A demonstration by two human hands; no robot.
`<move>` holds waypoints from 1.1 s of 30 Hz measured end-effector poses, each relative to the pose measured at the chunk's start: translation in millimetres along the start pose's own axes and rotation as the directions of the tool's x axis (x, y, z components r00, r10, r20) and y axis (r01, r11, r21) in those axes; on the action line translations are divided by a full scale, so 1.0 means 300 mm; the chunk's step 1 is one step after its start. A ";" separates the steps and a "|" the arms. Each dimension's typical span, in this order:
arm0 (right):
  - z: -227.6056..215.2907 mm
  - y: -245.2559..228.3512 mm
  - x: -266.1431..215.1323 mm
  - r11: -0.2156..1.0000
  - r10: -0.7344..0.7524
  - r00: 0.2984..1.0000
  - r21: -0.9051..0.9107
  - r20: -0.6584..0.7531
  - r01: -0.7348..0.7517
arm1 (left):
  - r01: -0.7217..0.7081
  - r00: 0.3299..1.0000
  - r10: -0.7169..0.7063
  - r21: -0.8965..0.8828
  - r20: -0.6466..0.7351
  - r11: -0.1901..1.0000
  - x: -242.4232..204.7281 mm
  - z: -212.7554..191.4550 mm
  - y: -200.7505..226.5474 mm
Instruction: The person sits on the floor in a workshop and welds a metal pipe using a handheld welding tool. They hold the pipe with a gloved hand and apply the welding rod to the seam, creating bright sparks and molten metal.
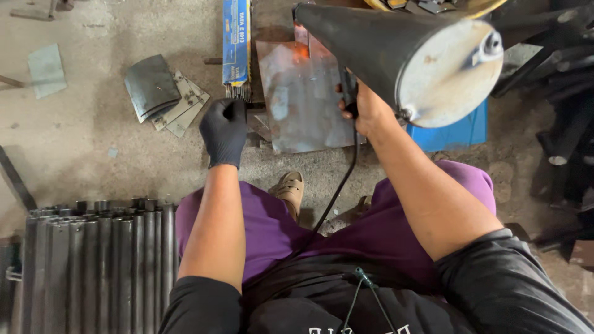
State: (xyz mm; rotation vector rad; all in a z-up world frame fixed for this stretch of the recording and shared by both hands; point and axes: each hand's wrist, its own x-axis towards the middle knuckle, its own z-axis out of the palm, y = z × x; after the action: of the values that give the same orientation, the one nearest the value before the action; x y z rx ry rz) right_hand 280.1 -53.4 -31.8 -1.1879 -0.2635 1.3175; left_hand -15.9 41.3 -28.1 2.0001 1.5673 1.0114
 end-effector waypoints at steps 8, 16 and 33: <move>0.058 -0.056 -0.106 0.805 -0.232 0.972 -0.567 -0.030 0.175 | 0.039 0.999 -0.037 0.192 -0.012 0.981 0.057 0.073 -0.111; 0.067 -0.065 -0.109 0.891 -0.190 0.981 -0.427 -0.039 0.155 | 0.006 0.996 0.002 0.085 -0.087 0.996 0.068 0.045 -0.115; -0.213 -0.099 -0.274 0.995 -0.075 0.996 0.076 0.040 0.071 | 0.117 0.987 -0.093 0.193 -0.133 0.974 0.117 0.124 -0.170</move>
State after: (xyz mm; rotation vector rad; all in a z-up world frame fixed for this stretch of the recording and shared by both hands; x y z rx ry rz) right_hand 319.2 -149.2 0.2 -1.0786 -0.2832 1.2790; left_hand -18.0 93.7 -77.5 1.9908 1.8876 0.9859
